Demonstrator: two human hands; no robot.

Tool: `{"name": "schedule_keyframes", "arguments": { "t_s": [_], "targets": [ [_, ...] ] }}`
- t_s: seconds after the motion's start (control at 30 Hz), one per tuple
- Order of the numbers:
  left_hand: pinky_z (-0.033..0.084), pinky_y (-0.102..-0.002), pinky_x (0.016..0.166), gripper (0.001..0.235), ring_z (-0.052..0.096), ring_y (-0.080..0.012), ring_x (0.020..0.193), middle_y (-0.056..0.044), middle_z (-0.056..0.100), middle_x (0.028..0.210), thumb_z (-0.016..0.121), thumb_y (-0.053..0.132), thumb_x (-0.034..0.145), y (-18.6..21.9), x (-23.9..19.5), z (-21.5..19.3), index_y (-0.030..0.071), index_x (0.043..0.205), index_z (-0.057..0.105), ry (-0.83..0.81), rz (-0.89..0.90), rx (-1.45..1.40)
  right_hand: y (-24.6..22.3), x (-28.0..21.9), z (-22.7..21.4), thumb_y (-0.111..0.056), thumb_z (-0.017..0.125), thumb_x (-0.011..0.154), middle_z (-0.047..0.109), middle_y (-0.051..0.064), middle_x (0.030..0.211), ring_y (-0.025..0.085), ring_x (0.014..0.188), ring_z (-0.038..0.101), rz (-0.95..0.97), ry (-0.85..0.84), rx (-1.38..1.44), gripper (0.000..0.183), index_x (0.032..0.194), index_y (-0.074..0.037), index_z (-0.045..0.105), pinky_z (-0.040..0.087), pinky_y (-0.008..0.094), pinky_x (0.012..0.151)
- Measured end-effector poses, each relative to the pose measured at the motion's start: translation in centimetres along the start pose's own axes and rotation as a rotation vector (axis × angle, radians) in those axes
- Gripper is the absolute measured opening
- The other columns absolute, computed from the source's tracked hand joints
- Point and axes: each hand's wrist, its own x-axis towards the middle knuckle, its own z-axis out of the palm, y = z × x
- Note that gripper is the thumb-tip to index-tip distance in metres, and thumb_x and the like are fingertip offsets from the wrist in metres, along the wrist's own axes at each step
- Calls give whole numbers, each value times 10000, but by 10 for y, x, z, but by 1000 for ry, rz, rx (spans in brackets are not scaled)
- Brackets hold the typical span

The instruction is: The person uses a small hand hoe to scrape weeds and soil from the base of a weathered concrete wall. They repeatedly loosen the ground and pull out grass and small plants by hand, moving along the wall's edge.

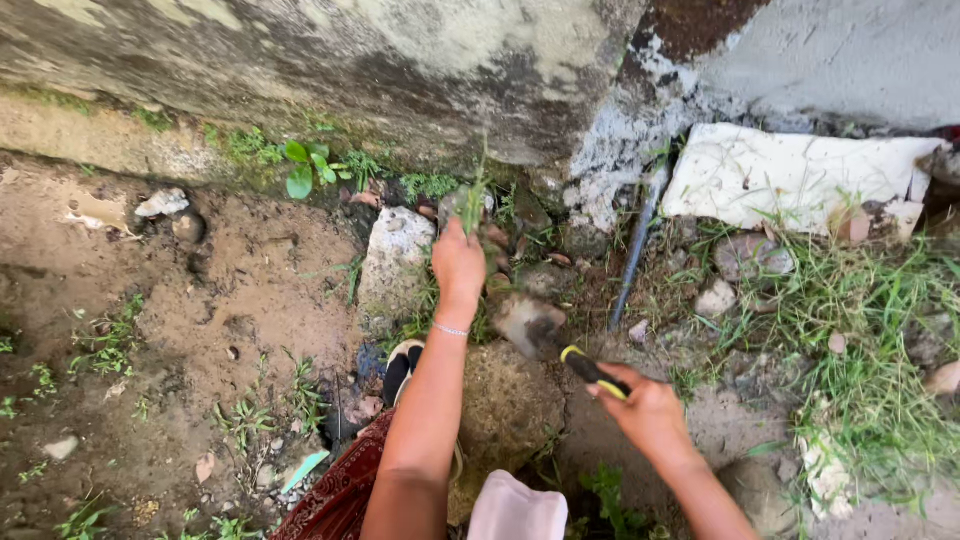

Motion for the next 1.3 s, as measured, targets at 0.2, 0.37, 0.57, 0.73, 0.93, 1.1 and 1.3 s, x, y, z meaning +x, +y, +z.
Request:
{"name": "schedule_keyframes", "arguments": {
  "t_s": [0.2,0.37,0.57,0.73,0.93,1.1,1.3],
  "targets": [
    [465,-549,953,288,528,-388,1225,-156,594,1321,669,187,861,-24,30,-9,102,1136,695,-4,113,349,1,-18,-72,-487,761,803,769,91,685,260,582,762,82,10,-230,421,1202,-355,757,626,407,641],
    [388,-608,1074,369,452,-344,1384,-74,550,1431,632,303,923,-71,37,32,167,1265,656,-366,-25,696,10,-39,-99,-512,745,780,761,112,744,328,653,750,-67,195,-342,390,1121,-326,784,614,448,637],
    [288,-633,1152,1294,253,-406,1508,-120,233,1676,773,797,691,-60,39,50,86,1599,186,-466,-233,527,22,-41,-103,-568,786,781,763,106,700,309,623,759,11,176,-351,396,1083,-312,784,625,435,631],
    [199,-657,1184,1483,114,-391,1541,-75,99,1690,862,711,599,-27,38,58,226,1636,-82,-499,-329,382,25,-37,-100,-542,799,774,767,97,689,307,574,746,-22,183,-349,398,1079,-286,789,618,425,592],
    [341,-636,1119,1066,303,-405,1489,-191,332,1587,921,406,705,-40,-2,103,139,1527,297,-288,113,511,22,-36,-103,-483,807,809,777,55,655,212,467,741,60,103,-323,418,1170,-272,784,628,360,548],
    [480,-490,1022,824,501,-368,1298,-164,462,1488,746,205,802,-80,6,136,61,1528,384,-301,167,474,16,-35,-105,-463,808,794,768,78,649,230,481,735,-3,138,-283,398,1123,-241,787,622,379,548],
    [546,-443,983,264,656,-383,1134,-200,690,1240,439,132,1042,-121,26,156,62,1163,663,-387,34,299,16,-39,-102,-480,790,787,760,105,666,291,551,746,-7,144,-317,414,1131,-249,775,619,413,575]
  ]
}}
